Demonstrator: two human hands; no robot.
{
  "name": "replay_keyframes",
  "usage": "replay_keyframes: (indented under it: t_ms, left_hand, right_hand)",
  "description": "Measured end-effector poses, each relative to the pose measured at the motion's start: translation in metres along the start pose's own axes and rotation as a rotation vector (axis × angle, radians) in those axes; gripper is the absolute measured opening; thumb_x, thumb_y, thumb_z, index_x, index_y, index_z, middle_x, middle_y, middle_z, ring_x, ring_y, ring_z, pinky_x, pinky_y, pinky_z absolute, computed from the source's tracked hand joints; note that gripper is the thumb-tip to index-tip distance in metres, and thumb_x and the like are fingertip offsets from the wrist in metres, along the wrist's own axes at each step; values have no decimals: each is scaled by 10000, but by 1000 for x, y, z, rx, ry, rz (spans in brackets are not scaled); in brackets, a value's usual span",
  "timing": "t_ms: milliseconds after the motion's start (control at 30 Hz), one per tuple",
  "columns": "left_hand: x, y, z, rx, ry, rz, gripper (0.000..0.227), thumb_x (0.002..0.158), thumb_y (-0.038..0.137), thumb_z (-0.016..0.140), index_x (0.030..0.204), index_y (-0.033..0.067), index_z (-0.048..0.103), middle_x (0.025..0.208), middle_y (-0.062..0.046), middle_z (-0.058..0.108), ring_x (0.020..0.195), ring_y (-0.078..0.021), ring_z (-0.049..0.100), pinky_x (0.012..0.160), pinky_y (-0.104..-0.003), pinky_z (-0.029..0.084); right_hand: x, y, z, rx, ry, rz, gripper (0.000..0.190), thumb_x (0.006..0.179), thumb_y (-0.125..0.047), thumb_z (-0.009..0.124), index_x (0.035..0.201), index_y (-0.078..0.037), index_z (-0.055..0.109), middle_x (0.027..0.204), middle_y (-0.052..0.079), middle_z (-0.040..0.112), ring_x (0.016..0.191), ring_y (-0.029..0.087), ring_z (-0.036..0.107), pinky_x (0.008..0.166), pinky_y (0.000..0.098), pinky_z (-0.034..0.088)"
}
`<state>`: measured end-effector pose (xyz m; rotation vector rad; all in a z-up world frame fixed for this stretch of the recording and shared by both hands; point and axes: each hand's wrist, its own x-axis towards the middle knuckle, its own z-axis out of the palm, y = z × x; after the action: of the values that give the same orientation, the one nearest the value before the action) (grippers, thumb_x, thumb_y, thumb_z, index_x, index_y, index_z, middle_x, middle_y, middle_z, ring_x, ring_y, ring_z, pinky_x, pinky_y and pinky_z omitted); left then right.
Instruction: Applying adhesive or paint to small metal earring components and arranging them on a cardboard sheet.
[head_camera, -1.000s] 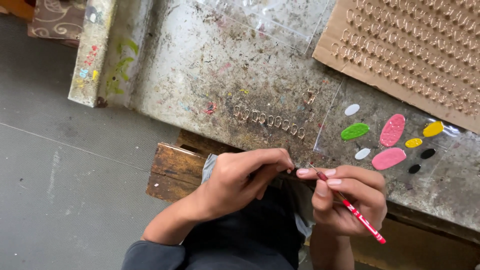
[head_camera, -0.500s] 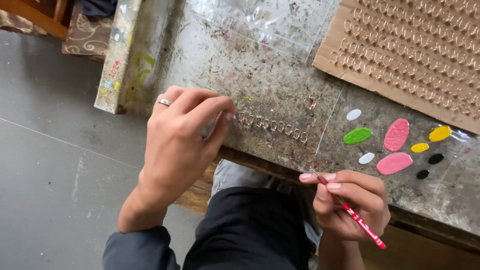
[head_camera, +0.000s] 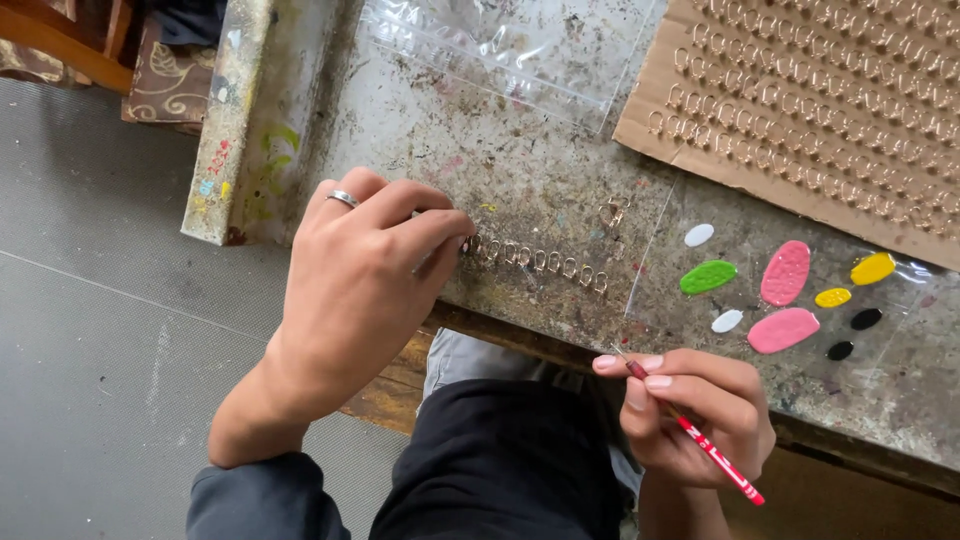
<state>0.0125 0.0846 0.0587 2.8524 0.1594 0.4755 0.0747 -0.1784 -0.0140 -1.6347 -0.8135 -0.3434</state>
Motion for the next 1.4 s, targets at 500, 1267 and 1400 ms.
replay_keyframes:
  t_ms: [500,1267,1400]
  left_hand:
    - [52,25,10,-26,-55,325,250,942,-27,675,1168,80,666,1138,-101,686,990,-295,583,825,-454,530]
    - [63,46,38,3,-67,407,148,874,-47,658,949,79,637,993,-104,608,856,-262,554,602,-376,498]
    - [64,45,30,-16,-94,392,256,879,-97,629,1085,54,623,1140,-122,649,907,-268,590,562,-360,541]
  right_hand:
    - [3,-7,-6,0,-56,47,137,964,-85,672,996,-75,539,926,184,602,682,232,793,626,249,694]
    - [7,-7,-8,-21,-67,19,143,943,-59,694,1014,-88,574,919,148,636,728,141,750,668,225,713]
    - [6,-6,-8,-14,-59,7,147,934,-51,701,1003,-88,577,915,150,640,718,146,756,664,217,704]
